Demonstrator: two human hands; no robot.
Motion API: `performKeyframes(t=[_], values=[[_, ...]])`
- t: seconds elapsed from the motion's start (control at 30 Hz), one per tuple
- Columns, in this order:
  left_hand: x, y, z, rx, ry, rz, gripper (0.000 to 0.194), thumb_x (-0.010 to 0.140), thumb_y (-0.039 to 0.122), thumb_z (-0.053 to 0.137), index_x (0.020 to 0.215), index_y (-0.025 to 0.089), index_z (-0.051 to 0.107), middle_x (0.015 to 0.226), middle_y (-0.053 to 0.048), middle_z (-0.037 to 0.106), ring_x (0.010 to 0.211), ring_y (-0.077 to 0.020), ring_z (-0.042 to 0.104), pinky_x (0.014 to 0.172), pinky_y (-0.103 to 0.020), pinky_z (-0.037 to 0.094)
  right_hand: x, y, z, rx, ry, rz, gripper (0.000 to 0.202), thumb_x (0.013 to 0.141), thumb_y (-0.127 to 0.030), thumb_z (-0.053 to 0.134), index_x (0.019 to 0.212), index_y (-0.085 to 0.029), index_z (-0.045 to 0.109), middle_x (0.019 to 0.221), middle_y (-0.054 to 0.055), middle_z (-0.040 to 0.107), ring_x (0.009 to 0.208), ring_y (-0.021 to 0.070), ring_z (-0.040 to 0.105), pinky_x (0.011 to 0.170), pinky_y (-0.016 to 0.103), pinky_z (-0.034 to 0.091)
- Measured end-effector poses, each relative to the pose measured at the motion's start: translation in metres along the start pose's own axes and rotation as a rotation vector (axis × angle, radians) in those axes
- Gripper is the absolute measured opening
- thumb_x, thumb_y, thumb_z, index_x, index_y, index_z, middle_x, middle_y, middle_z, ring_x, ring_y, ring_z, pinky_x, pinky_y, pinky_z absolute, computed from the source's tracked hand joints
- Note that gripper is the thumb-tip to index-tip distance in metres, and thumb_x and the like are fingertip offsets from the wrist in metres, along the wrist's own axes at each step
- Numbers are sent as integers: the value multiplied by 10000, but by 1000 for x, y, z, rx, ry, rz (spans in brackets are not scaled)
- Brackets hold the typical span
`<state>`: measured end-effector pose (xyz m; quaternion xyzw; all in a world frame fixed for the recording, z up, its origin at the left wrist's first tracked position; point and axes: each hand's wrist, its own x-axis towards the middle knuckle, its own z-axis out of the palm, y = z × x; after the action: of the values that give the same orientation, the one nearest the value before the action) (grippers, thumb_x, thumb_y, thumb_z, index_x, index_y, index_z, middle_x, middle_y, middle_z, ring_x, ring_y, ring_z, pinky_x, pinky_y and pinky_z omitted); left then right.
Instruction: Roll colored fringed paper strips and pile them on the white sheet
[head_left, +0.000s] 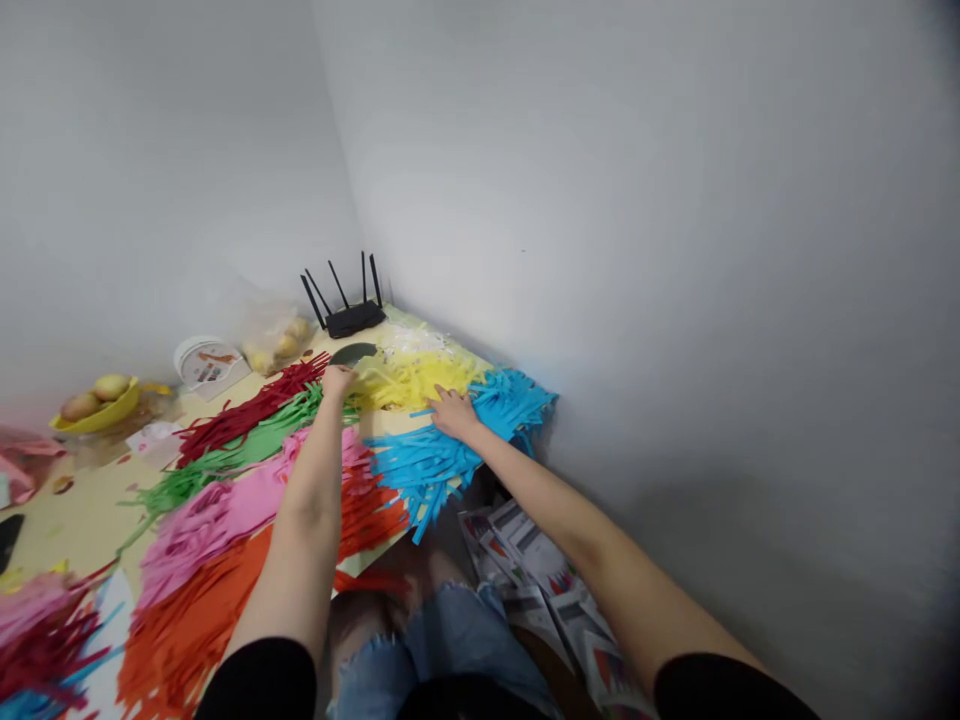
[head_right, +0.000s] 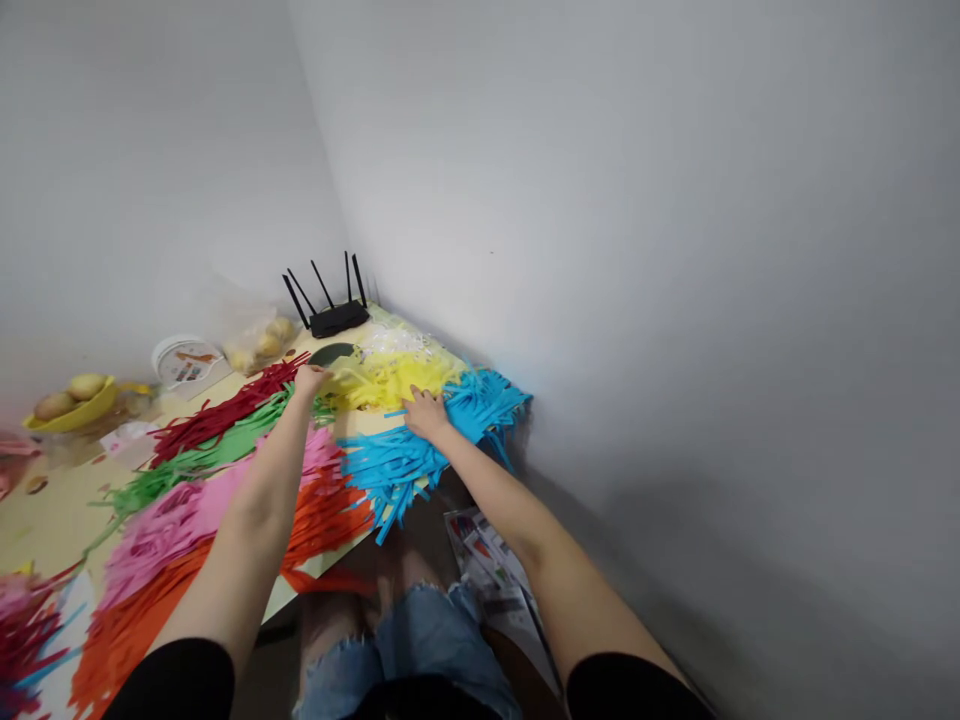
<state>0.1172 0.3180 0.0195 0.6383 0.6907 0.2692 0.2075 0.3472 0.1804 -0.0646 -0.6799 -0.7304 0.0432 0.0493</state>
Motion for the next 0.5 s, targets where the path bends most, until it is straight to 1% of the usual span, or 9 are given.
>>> performKeyframes(t=[0.07,0.1,0.17,0.27,0.33,0.37,0.4,0.43,0.5], values=[[2,-3,-7,-58,54,-37,373,951,371,635,1251,152,608,1233,-102,633,1061,-231,650,887,-427,577,1,3,-2,17,-13,-10,526,950,-270,423,1461,-240,542,1664,130,264,1363,357,454,1081,572,388],[2,-5,-15,-88,97,-46,369,952,376,632,1241,148,612,1220,-99,638,1042,-227,653,875,-422,581,1,4,-3,26,-20,-14,524,947,-263,425,1456,-237,547,1665,130,261,1362,357,457,1078,572,393],[1,-11,-36,-149,217,-54,317,954,357,629,1181,135,627,1152,-86,654,984,-205,658,842,-395,581,1,6,-5,40,-34,-21,530,944,-247,422,1460,-229,539,1654,138,285,1357,356,468,1071,570,404],[-8,-22,-82,-225,463,-55,134,969,206,540,1008,107,621,961,-45,646,876,-152,626,819,-316,545,-2,10,-11,54,-50,-28,509,945,-224,419,1433,-205,564,1583,160,406,1331,344,496,1065,542,420],[-24,-34,-116,-253,612,-43,99,930,140,497,915,121,593,861,-11,611,824,-132,587,812,-270,510,-5,11,-22,64,-40,-27,471,947,-211,417,1373,-165,613,1492,186,506,1284,335,532,1047,507,441],[-37,-40,-132,-261,652,-23,63,897,139,521,877,134,581,820,4,595,794,-126,572,798,-254,498,-7,11,-31,70,-19,-22,460,950,-200,406,1349,-132,624,1444,206,541,1265,336,542,1038,496,446],[-54,-46,-146,-258,654,20,23,860,150,561,840,148,571,783,16,582,764,-124,561,782,-245,488,-8,7,-41,77,12,-15,459,956,-189,386,1337,-95,624,1403,227,564,1259,341,541,1037,492,443],[-74,-51,-159,-239,617,92,45,820,168,604,803,160,564,751,24,574,738,-124,554,766,-241,479,-10,1,-54,83,51,-9,465,968,-183,355,1337,-65,612,1380,239,573,1271,343,525,1052,490,428],[-121,-57,-177,-142,429,316,96,779,219,646,766,174,563,731,17,587,723,-134,560,754,-248,466,-15,-22,-84,133,162,-67,473,1000,-212,309,1346,-53,590,1376,227,576,1318,324,477,1115,475,369]])
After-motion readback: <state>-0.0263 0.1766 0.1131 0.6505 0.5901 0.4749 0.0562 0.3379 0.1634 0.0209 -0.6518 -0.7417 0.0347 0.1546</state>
